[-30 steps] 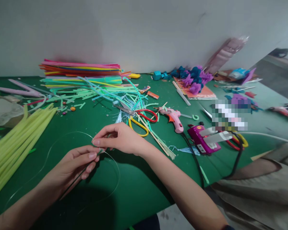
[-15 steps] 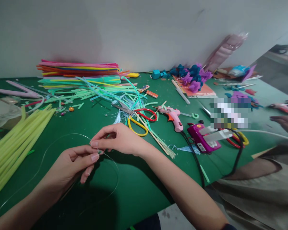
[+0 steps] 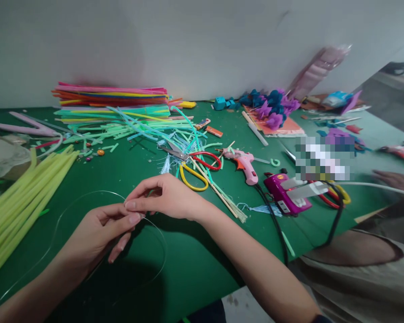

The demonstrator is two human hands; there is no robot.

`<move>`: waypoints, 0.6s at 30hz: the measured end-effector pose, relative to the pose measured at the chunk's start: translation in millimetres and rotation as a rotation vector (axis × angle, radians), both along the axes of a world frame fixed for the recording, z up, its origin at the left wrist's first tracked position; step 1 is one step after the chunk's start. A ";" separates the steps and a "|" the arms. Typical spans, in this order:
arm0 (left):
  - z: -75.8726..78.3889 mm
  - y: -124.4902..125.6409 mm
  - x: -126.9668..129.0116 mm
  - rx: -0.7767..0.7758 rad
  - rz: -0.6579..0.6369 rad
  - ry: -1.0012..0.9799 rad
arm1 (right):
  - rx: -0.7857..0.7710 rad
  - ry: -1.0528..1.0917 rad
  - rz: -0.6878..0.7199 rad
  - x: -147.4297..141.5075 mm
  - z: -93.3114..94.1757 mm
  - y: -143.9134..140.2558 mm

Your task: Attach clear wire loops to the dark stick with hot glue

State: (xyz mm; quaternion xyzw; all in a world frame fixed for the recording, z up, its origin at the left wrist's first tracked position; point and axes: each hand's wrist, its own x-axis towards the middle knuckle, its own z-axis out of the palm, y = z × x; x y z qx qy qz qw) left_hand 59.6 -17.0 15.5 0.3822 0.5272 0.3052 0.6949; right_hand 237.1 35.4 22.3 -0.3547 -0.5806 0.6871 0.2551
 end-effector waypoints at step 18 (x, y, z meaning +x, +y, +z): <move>1.3 0.4 1.0 0.014 0.011 0.025 | -0.007 -0.008 -0.001 -0.3 0.1 -0.1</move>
